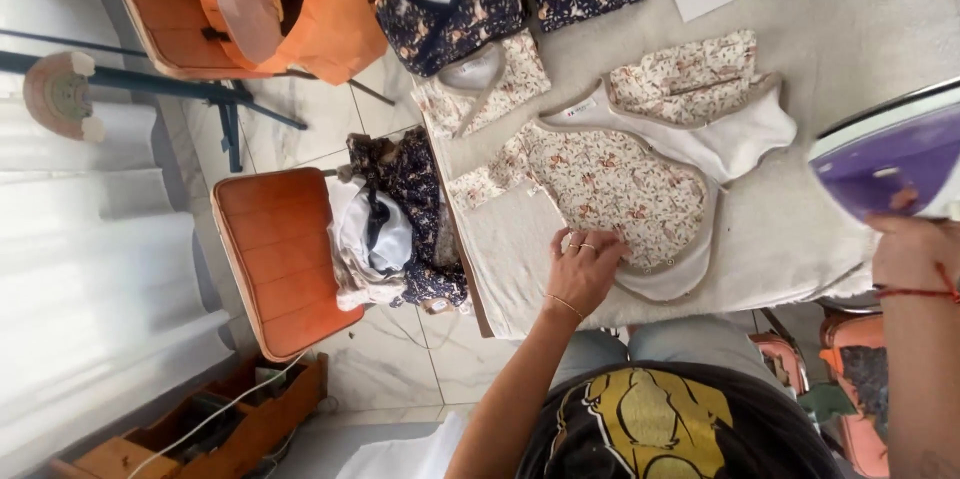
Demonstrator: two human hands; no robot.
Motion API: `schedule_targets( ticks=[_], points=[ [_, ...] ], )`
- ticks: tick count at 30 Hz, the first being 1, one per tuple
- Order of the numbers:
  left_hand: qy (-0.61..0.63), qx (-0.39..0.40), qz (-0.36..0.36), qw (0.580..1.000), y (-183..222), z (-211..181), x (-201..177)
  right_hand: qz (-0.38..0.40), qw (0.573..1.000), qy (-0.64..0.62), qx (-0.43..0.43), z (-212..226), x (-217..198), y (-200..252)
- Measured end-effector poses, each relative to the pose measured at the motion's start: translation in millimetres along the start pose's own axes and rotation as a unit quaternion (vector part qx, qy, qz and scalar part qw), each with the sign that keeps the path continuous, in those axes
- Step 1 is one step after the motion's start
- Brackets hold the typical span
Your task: Ironing baby onesies on a flat surface and then folding them neatly.
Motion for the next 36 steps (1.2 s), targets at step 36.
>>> schedule_targets(
  ticks=[36],
  points=[
    [-0.05, -0.145, -0.06, 0.986, -63, 18, 49, 0.173, 0.067, 0.72, -0.668, -337, 284, 381]
  ],
)
Point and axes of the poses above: each hand's wrist, its own y-axis away from the middle knuckle, its own x-axis out of the palm, z = x × y, the point moved 5 cm from there along -y, towards the middle knuckle, and after that the axes turned 5 degrees about -z, right-handed, at the moved point
